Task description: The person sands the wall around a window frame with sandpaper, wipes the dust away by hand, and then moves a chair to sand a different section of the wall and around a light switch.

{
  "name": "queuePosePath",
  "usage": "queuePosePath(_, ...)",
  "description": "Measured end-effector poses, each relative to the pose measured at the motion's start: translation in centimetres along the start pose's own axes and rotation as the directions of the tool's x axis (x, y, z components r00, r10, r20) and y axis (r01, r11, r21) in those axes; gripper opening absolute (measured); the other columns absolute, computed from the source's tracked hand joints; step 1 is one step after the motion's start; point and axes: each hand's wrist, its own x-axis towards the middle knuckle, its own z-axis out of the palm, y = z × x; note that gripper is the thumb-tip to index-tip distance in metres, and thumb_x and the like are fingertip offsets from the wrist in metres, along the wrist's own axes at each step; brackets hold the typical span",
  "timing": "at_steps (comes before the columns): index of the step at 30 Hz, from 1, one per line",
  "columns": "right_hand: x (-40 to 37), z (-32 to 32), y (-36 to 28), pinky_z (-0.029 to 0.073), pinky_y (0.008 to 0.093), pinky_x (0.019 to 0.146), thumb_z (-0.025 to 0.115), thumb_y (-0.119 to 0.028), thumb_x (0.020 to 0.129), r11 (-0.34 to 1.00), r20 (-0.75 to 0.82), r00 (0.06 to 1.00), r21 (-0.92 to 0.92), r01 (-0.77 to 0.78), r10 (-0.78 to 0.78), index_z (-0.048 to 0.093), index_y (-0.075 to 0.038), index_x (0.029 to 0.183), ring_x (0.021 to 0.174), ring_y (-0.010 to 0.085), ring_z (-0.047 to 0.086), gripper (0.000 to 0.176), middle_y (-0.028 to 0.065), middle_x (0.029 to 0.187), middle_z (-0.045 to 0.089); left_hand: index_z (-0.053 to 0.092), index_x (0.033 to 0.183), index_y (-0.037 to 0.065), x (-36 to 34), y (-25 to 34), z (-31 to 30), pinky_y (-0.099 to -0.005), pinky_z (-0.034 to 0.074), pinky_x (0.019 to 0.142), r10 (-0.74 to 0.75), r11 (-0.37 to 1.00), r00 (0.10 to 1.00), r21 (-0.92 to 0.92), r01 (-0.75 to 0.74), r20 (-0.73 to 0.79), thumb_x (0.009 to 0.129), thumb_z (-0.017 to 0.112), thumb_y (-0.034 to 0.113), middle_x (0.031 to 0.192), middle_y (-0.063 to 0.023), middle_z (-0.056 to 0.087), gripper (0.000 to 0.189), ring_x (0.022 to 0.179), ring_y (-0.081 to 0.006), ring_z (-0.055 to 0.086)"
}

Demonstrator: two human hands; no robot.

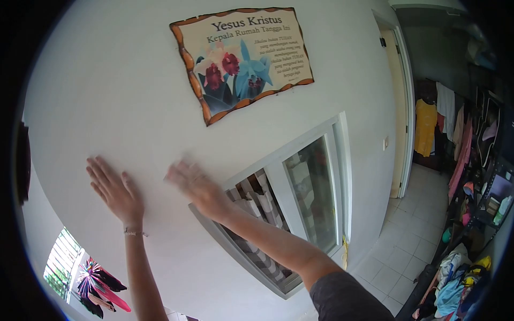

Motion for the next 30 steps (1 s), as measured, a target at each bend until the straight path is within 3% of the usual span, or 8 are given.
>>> queuePosePath(3, -0.1, -2.0, 4.3, 0.034, 0.0422, 0.120, 0.047, 0.007, 0.092, 0.954, 0.119, 0.947, 0.048, 0.295, -0.299, 0.055, -0.011, 0.141, 0.143, 0.0269, 0.043, 0.054, 0.0105, 0.149, 0.051, 0.013, 0.160, 0.001, 0.1, 4.2, -0.2, -0.0505, 0.007, 0.125, 0.071, 0.996, 0.994, -0.056, -0.066, 0.083, 0.106, 0.024, 0.044, 0.168, -0.0190, 0.009, 0.070, 0.155, -0.0359, 0.006)
queuePosePath(5, -1.1, -6.8, 7.9, 0.038, 0.0408, 0.118, 0.051, 0.009, 0.088, 0.989, 0.020, 0.998, -0.135, -0.055, 0.058, 0.056, -0.010, 0.140, 0.142, 0.0267, 0.045, 0.056, 0.0112, 0.147, 0.053, 0.012, 0.160, 0.003, -0.1, 6.1, -0.4, -0.0503, 0.008, 0.125, 0.154, 0.988, 0.974, -0.053, -0.147, 0.164, 0.106, 0.023, 0.044, 0.168, -0.0174, 0.010, 0.069, 0.156, -0.0347, 0.006)
queuePosePath(8, -3.1, -10.5, 14.1, 0.035, 0.0395, 0.117, 0.040, 0.017, 0.083, 0.839, -0.613, 0.657, 0.017, -0.544, 0.439, 0.057, -0.003, 0.136, 0.145, 0.0322, 0.040, 0.059, 0.0183, 0.147, 0.053, 0.012, 0.160, 0.000, 0.1, 7.4, -0.4, -0.0499, 0.008, 0.125, 0.197, 0.975, 0.966, -0.141, -0.174, 0.169, 0.105, 0.028, 0.040, 0.167, -0.0186, 0.011, 0.069, 0.156, -0.0351, 0.005)
queuePosePath(11, -2.3, -8.9, 11.6, 0.032, 0.0444, 0.121, 0.044, 0.019, 0.082, 0.827, -0.550, 0.702, -0.038, -0.561, 0.452, 0.053, -0.008, 0.143, 0.147, 0.0311, 0.036, 0.068, 0.0127, 0.154, 0.046, 0.013, 0.160, 0.000, 0.5, 8.1, -0.5, -0.0496, 0.008, 0.125, 0.208, 0.971, 0.966, -0.151, -0.185, 0.151, 0.104, 0.030, 0.039, 0.167, -0.0184, 0.012, 0.070, 0.156, -0.0350, 0.006)
queuePosePath(15, -4.9, -5.5, 6.6, 0.026, 0.0446, 0.124, 0.045, 0.019, 0.080, 1.000, 0.065, 0.998, -0.004, -0.017, 0.017, 0.057, -0.013, 0.141, 0.147, 0.0286, 0.036, 0.069, 0.0118, 0.151, 0.050, 0.014, 0.158, -0.005, 0.4, 8.0, -0.6, -0.0487, 0.005, 0.126, 0.224, 0.973, 0.958, -0.104, -0.207, 0.180, 0.104, 0.028, 0.040, 0.167, -0.0203, 0.011, 0.072, 0.155, -0.0359, 0.005)
queuePosePath(19, -6.8, -11.8, 14.2, 0.033, 0.0415, 0.120, 0.042, 0.020, 0.081, 0.993, -0.066, 0.991, 0.005, -0.117, 0.117, 0.060, -0.008, 0.137, 0.143, 0.0278, 0.043, 0.065, 0.0149, 0.147, 0.054, 0.015, 0.159, -0.002, 0.2, 7.8, -0.1, -0.0476, 0.009, 0.126, 0.236, 0.971, 0.962, -0.082, -0.227, 0.134, 0.105, 0.026, 0.041, 0.167, -0.0180, 0.013, 0.070, 0.156, -0.0337, 0.008)
queuePosePath(25, -15.2, -18.2, 24.4, 0.034, 0.0368, 0.119, 0.031, 0.016, 0.095, 0.723, -0.709, 0.455, 0.113, -0.681, 0.539, 0.053, -0.002, 0.143, 0.141, 0.0268, 0.046, 0.056, 0.0159, 0.147, 0.054, 0.014, 0.160, 0.002, 0.2, 7.9, 0.1, -0.0471, 0.011, 0.126, 0.246, 0.968, 0.964, -0.077, -0.238, 0.106, 0.106, 0.026, 0.045, 0.167, -0.0157, 0.014, 0.070, 0.156, -0.0313, 0.010)
queuePosePath(30, -33.0, -20.1, 15.4, 0.041, 0.0401, 0.109, 0.036, 0.006, 0.097, 0.555, -0.667, 0.356, 0.104, -0.825, 0.654, 0.052, -0.001, 0.141, 0.134, 0.0293, 0.051, 0.047, 0.0217, 0.138, 0.057, 0.015, 0.159, 0.001, -0.9, 8.7, 0.4, -0.0467, 0.012, 0.126, 0.223, 0.975, 0.971, -0.039, -0.221, 0.091, 0.106, 0.022, 0.049, 0.167, -0.0165, 0.015, 0.072, 0.155, -0.0329, 0.011)
